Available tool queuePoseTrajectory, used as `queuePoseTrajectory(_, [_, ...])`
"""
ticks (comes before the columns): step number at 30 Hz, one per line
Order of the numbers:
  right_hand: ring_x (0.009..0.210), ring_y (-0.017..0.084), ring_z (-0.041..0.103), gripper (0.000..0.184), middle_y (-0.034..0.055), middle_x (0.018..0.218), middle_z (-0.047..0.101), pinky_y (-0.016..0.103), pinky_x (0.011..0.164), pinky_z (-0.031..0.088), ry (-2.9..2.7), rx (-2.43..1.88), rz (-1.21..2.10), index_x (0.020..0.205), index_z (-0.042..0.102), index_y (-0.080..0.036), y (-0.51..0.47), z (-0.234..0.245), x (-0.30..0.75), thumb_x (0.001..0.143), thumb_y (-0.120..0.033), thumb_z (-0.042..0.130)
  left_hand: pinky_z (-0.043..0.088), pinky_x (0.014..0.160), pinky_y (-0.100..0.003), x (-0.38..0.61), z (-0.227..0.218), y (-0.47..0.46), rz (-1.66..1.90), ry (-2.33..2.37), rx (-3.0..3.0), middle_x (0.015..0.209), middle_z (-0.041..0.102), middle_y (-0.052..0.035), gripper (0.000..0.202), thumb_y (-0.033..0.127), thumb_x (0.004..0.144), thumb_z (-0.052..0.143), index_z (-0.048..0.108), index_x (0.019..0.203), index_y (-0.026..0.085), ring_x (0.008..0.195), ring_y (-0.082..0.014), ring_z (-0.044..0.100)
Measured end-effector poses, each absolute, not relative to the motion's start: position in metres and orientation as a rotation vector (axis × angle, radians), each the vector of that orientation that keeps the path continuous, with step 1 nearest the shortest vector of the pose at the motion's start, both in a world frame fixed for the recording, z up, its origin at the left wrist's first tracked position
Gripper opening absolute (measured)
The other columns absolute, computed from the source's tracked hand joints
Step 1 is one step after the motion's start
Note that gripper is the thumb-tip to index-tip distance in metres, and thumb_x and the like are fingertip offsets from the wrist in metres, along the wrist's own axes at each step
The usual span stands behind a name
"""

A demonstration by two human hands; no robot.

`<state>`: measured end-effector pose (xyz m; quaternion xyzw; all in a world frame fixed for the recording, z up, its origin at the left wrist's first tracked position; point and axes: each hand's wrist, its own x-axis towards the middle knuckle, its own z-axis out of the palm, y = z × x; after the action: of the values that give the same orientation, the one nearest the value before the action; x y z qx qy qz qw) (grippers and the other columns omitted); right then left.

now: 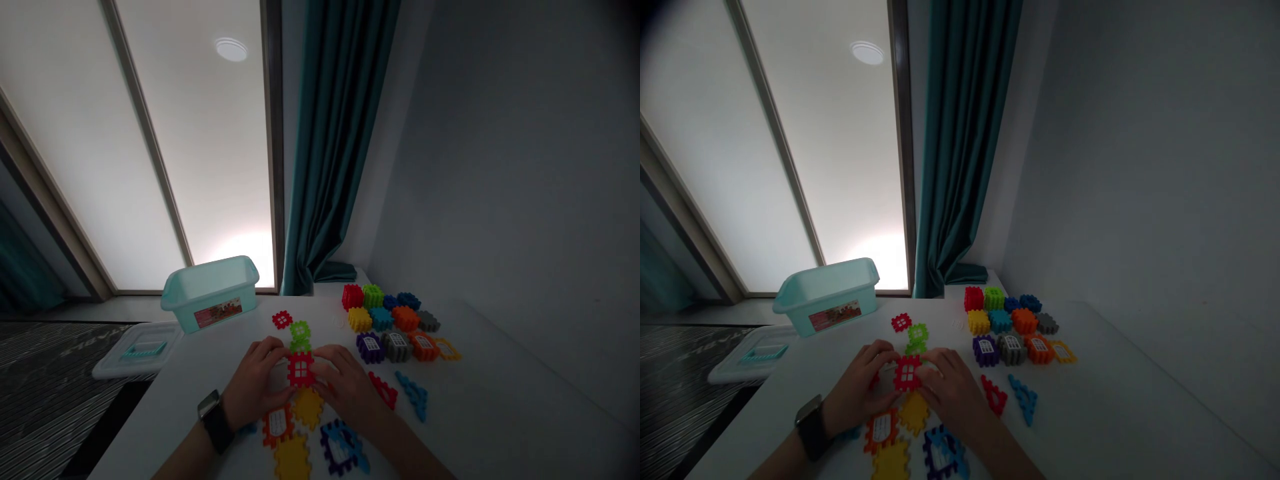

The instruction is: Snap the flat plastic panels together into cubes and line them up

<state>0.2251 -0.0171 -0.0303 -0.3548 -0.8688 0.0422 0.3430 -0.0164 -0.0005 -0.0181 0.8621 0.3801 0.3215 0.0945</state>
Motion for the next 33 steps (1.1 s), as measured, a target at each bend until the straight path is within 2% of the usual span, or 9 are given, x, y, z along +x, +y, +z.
queuePoseTrajectory(3, [0.113, 0.024, 0.056, 0.016, 0.0081, 0.120, 0.061, 0.044, 0.096, 0.051, -2.219, -0.869, 0.131, 0.106, 0.062, -0.026, -0.017, -0.031, 0.224, 0.100, -0.021, 0.048, 0.051, 0.088, -0.040, -0.015, -0.017, -0.002, 0.856, 1.099, 2.516, 0.110, 0.062, -0.0076, 0.028, 0.030, 0.080, 0.070, 0.065, 0.106, 0.022, 0.098, -0.0259, 0.060])
queuePoseTrajectory(6, [0.108, 0.023, 0.056, 0.013, 0.0082, 0.113, 0.061, 0.040, 0.092, 0.051, -2.103, -0.899, 0.282, 0.099, 0.062, -0.024, -0.017, -0.031, 0.221, 0.100, -0.024, 0.050, 0.050, 0.087, -0.039, -0.013, -0.017, -0.001, 0.846, 1.095, 2.467, 0.107, 0.061, -0.0075, 0.015, 0.032, 0.089, 0.060, 0.068, 0.097, 0.023, 0.097, -0.0253, 0.060])
queuePoseTrajectory(11, [0.099, 0.022, 0.057, 0.010, 0.0054, 0.101, 0.060, 0.036, 0.089, 0.048, -1.905, -1.020, 0.654, 0.083, 0.057, -0.022, -0.018, -0.024, 0.214, 0.093, -0.024, 0.056, 0.050, 0.086, -0.034, -0.008, -0.016, 0.001, 0.960, 0.993, 2.269, 0.101, 0.060, -0.0076, 0.019, 0.030, 0.095, 0.052, 0.065, 0.085, 0.020, 0.095, -0.0221, 0.059])
queuePoseTrajectory(19, [0.092, 0.020, 0.057, 0.028, 0.0025, 0.092, 0.055, 0.032, 0.083, 0.046, -1.771, -1.052, 1.024, 0.070, 0.047, -0.021, -0.020, -0.021, 0.206, 0.094, -0.035, 0.052, 0.048, 0.082, -0.032, -0.002, -0.013, 0.001, 1.021, 0.947, 2.001, 0.093, 0.056, -0.0048, 0.025, 0.030, 0.096, 0.050, 0.057, 0.074, 0.019, 0.088, -0.0191, 0.057])
queuePoseTrajectory(24, [0.091, 0.019, 0.057, 0.029, 0.0023, 0.093, 0.056, 0.030, 0.081, 0.046, -1.770, -1.018, 1.099, 0.070, 0.051, -0.021, -0.019, -0.023, 0.207, 0.095, -0.035, 0.050, 0.047, 0.082, -0.032, -0.002, -0.014, 0.000, 1.013, 0.932, 1.944, 0.093, 0.055, -0.0049, 0.026, 0.030, 0.095, 0.049, 0.056, 0.072, 0.019, 0.089, -0.0195, 0.056])
queuePoseTrajectory(29, [0.084, 0.018, 0.059, 0.013, 0.0000, 0.087, 0.059, 0.029, 0.075, 0.047, -1.749, -1.039, 1.126, 0.089, 0.059, -0.022, -0.020, -0.023, 0.209, 0.095, -0.032, 0.053, 0.047, 0.079, -0.031, -0.003, -0.012, -0.001, 0.977, 0.920, 1.955, 0.087, 0.058, -0.0039, 0.025, 0.033, 0.095, 0.050, 0.057, 0.076, 0.019, 0.083, -0.0190, 0.056])
queuePoseTrajectory(33, [0.089, 0.019, 0.060, 0.016, 0.0026, 0.091, 0.061, 0.031, 0.080, 0.048, -1.872, -0.984, 0.821, 0.091, 0.063, -0.022, -0.021, -0.021, 0.212, 0.098, -0.030, 0.051, 0.047, 0.081, -0.032, -0.003, -0.010, -0.002, 0.873, 0.960, 1.968, 0.090, 0.064, -0.0050, 0.021, 0.035, 0.094, 0.051, 0.062, 0.088, 0.018, 0.087, -0.0209, 0.059])
